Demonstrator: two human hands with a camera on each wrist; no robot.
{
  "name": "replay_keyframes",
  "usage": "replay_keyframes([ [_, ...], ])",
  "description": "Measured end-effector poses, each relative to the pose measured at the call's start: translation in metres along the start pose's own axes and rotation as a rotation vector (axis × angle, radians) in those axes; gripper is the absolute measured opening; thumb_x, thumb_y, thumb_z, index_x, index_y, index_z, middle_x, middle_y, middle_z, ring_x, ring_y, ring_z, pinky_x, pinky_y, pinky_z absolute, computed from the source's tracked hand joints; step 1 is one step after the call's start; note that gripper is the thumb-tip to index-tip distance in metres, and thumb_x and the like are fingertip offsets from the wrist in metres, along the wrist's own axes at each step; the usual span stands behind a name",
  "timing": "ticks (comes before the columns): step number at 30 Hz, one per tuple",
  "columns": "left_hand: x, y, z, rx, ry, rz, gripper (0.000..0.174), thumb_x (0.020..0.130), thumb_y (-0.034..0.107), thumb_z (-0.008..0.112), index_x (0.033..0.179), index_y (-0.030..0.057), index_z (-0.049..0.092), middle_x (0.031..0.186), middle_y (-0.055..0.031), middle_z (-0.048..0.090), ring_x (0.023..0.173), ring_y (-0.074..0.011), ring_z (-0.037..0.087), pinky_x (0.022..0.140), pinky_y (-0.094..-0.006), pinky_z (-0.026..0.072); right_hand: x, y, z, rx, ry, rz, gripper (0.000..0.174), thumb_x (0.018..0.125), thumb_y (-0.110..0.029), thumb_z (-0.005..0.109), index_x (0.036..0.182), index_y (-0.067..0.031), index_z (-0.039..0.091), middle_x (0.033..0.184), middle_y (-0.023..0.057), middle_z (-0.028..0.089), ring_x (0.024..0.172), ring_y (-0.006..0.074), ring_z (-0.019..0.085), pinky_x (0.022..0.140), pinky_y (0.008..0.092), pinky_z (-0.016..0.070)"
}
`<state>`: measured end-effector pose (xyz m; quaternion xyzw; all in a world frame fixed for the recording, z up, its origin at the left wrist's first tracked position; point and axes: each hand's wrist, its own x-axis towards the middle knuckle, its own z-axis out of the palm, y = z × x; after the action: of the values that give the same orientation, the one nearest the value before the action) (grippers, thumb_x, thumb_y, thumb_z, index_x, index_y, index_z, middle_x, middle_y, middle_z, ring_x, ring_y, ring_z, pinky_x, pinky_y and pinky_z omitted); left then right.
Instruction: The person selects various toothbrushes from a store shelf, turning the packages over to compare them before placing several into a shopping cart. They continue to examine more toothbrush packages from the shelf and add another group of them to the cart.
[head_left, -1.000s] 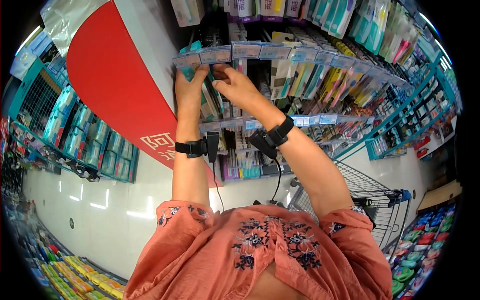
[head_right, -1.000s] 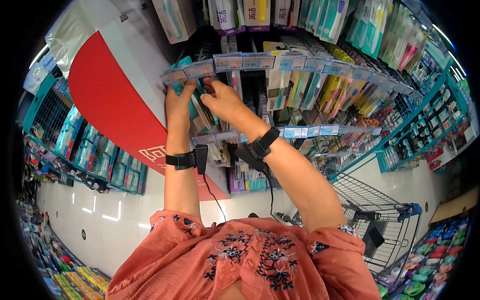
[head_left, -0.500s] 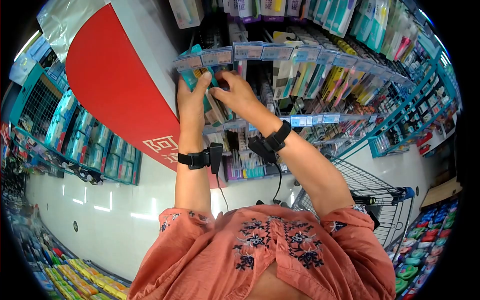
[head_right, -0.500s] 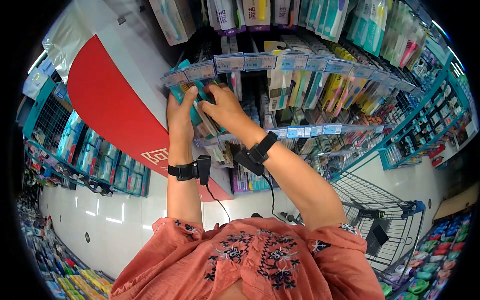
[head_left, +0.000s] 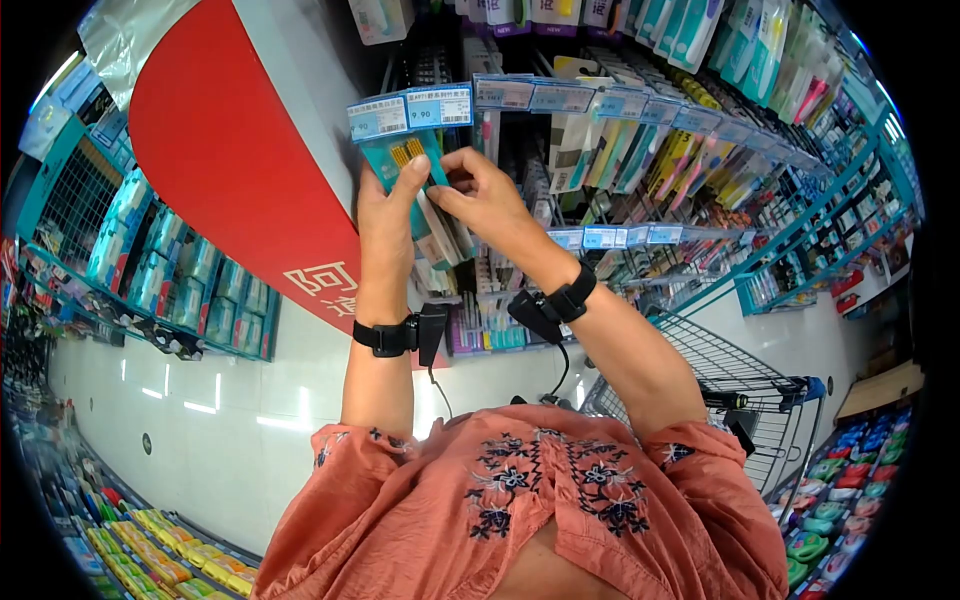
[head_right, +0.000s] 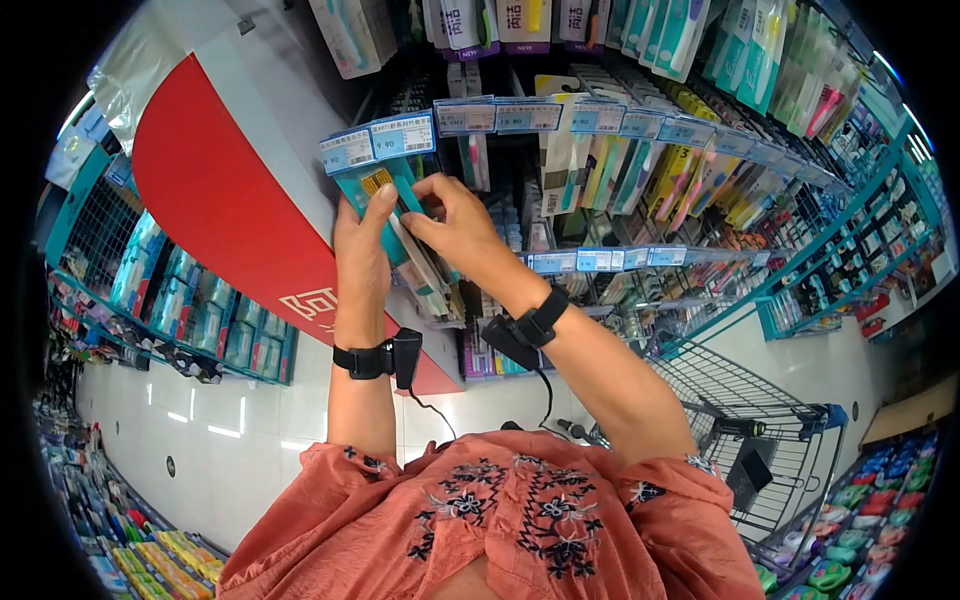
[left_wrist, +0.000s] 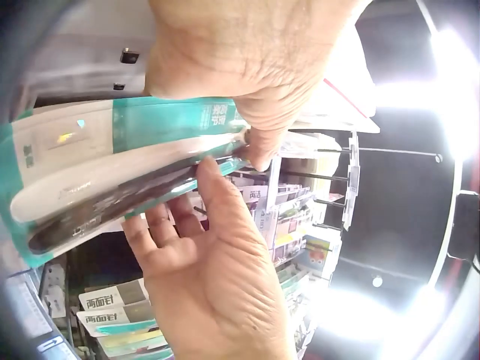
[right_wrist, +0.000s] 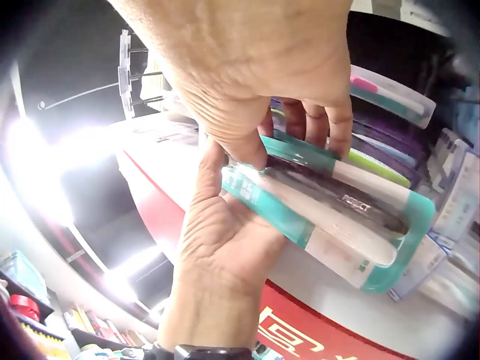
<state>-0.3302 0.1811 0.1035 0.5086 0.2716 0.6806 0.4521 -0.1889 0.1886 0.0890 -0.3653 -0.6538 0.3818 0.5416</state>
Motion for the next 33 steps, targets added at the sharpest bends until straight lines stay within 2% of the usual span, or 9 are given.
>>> replay_keyframes([
  [3, -0.01, -0.001, 0.001, -0.029, 0.008, -0.059, 0.054, 0.091, 0.034, 0.074, 0.13, 0.0015, 0.053, 0.117, -0.0073, 0.063, 0.107, -0.0152, 0.059, 0.096, -0.032, 0.0458, -0.014, -0.007, -0.002, -0.017, 0.043, 0.042, 0.042, 0.085, -0.013, 0.076, 0.118, 0.0021, 0.055, 0.105, 0.01, 0.061, 0.087, 0.0141, 0.062, 0.078, 0.0291, 0.0529],
  [6, -0.013, -0.006, -0.003, -0.03, -0.035, -0.095, 0.054, 0.091, 0.037, 0.075, 0.128, 0.0018, 0.055, 0.117, -0.0069, 0.063, 0.108, -0.015, 0.059, 0.096, -0.0317, 0.0461, -0.022, 0.003, -0.002, 0.113, 0.066, 0.062, 0.047, 0.086, -0.013, 0.076, 0.122, 0.0051, 0.051, 0.104, 0.0105, 0.061, 0.089, 0.0127, 0.062, 0.078, 0.0283, 0.0534],
  [9, -0.019, -0.008, -0.002, -0.033, -0.009, -0.121, 0.052, 0.091, 0.038, 0.075, 0.124, 0.0023, 0.057, 0.115, -0.0067, 0.065, 0.106, -0.0153, 0.06, 0.094, -0.0314, 0.0478, -0.029, 0.003, -0.003, 0.236, 0.011, 0.11, 0.048, 0.089, -0.016, 0.076, 0.123, 0.006, 0.051, 0.106, 0.0109, 0.063, 0.093, 0.0127, 0.063, 0.081, 0.0278, 0.053],
  [13, -0.027, -0.006, 0.001, -0.069, 0.016, -0.158, 0.053, 0.091, 0.042, 0.075, 0.122, 0.0022, 0.058, 0.112, -0.0072, 0.066, 0.102, -0.0154, 0.063, 0.091, -0.0311, 0.0497, -0.038, -0.005, -0.01, 0.235, -0.186, 0.279, 0.048, 0.092, -0.023, 0.074, 0.126, 0.0027, 0.052, 0.109, 0.0096, 0.066, 0.097, 0.0121, 0.063, 0.087, 0.0279, 0.0514],
  [17, -0.033, -0.009, 0.0, -0.067, 0.019, -0.175, 0.054, 0.091, 0.044, 0.074, 0.122, 0.002, 0.059, 0.112, -0.0075, 0.067, 0.101, -0.0154, 0.063, 0.09, -0.0306, 0.0504, -0.052, -0.009, -0.007, 0.261, -0.223, 0.275, 0.046, 0.093, -0.024, 0.074, 0.127, -0.0006, 0.054, 0.11, 0.0066, 0.067, 0.097, 0.0104, 0.062, 0.086, 0.0273, 0.051],
  [23, -0.04, -0.011, 0.002, -0.142, -0.004, -0.238, 0.056, 0.094, 0.045, 0.07, 0.126, 0.0017, 0.056, 0.112, -0.0074, 0.067, 0.099, -0.0155, 0.064, 0.088, -0.0301, 0.0511, -0.064, -0.01, -0.009, 0.227, -0.195, 0.318, 0.049, 0.093, -0.025, 0.072, 0.133, -0.0027, 0.054, 0.117, 0.0027, 0.063, 0.104, 0.0083, 0.058, 0.09, 0.0266, 0.0488],
  [27, -0.044, -0.015, 0.001, -0.199, -0.016, -0.281, 0.056, 0.097, 0.046, 0.066, 0.128, 0.0017, 0.053, 0.115, -0.0072, 0.065, 0.101, -0.0148, 0.063, 0.089, -0.029, 0.0502, -0.072, -0.012, -0.003, 0.278, -0.121, 0.228, 0.049, 0.092, -0.027, 0.074, 0.131, -0.0029, 0.056, 0.109, 0.0024, 0.066, 0.098, 0.008, 0.06, 0.086, 0.0265, 0.0502],
  [30, -0.047, -0.013, 0.005, -0.081, -0.02, -0.243, 0.056, 0.098, 0.047, 0.064, 0.129, 0.0017, 0.053, 0.118, -0.0076, 0.064, 0.104, -0.0142, 0.061, 0.091, -0.0286, 0.0486, -0.078, -0.017, -0.004, 0.283, -0.098, 0.249, 0.047, 0.093, -0.027, 0.073, 0.129, -0.0022, 0.057, 0.108, 0.0018, 0.065, 0.096, 0.0073, 0.058, 0.085, 0.0261, 0.0497],
  [33, -0.046, -0.014, 0.004, 0.076, -0.083, -0.177, 0.061, 0.101, 0.053, 0.054, 0.133, 0.0018, 0.051, 0.122, -0.0098, 0.061, 0.111, -0.0159, 0.057, 0.096, -0.0304, 0.0459, -0.083, -0.014, -0.009, 0.197, -0.069, 0.29, 0.042, 0.092, -0.025, 0.07, 0.125, -0.0019, 0.058, 0.104, 0.0011, 0.064, 0.093, 0.0077, 0.057, 0.083, 0.027, 0.0491],
])
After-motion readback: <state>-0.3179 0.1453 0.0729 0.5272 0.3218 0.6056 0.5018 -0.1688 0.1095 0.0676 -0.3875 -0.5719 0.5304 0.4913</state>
